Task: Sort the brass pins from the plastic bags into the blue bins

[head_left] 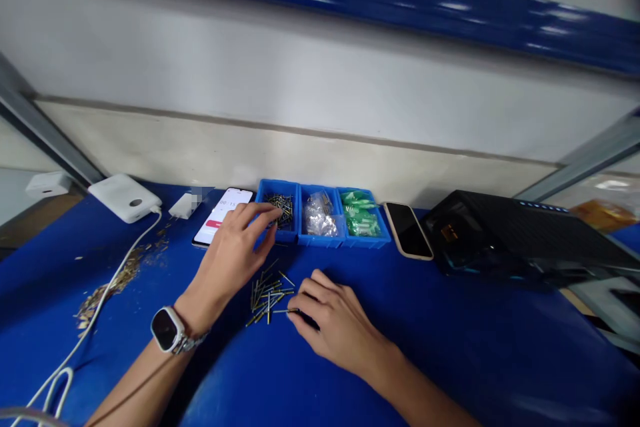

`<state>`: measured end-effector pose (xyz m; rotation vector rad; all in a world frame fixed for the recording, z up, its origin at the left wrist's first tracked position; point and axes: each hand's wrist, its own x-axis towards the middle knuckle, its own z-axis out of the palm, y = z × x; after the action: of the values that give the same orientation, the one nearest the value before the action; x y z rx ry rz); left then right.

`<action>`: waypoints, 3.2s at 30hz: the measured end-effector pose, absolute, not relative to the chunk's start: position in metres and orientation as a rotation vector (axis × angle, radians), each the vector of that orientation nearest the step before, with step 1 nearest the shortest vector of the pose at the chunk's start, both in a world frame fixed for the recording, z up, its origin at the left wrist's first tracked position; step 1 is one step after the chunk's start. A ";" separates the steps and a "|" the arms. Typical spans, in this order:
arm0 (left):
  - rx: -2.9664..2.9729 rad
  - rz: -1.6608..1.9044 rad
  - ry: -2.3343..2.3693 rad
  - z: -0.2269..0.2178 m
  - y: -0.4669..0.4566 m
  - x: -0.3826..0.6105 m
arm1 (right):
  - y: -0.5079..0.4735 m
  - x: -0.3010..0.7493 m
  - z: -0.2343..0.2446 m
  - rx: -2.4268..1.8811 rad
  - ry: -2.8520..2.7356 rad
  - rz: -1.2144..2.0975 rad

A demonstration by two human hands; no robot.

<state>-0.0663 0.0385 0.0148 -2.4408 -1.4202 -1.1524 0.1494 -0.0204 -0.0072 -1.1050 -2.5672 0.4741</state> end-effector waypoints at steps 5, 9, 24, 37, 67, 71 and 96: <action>-2.770 -1.228 -1.220 0.023 0.018 -0.057 | -0.012 0.158 -0.010 -1.083 -2.265 0.730; -2.964 -1.185 -1.044 0.024 0.007 -0.048 | -0.002 0.168 -0.013 -1.086 -1.747 0.993; -2.976 -2.043 -1.706 -0.002 -0.008 -0.010 | -0.006 0.166 -0.003 -1.028 -1.564 0.985; -3.010 -1.202 -0.974 0.014 -0.001 -0.039 | -0.003 0.170 0.001 -1.123 -1.594 1.317; -3.027 -1.260 -1.147 0.004 0.007 -0.040 | 0.002 0.162 -0.017 -1.065 -1.366 1.277; -2.930 -1.672 -1.548 -0.009 0.004 -0.027 | -0.002 0.159 -0.016 -1.000 -1.290 1.303; -3.192 -1.004 -1.091 0.013 0.004 -0.041 | 0.006 0.172 -0.009 -1.117 -1.499 1.686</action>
<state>-0.0410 0.0043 0.0125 -3.1920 -1.0912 -1.0038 0.1716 0.0059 -0.0092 -1.1171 -1.4990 1.6863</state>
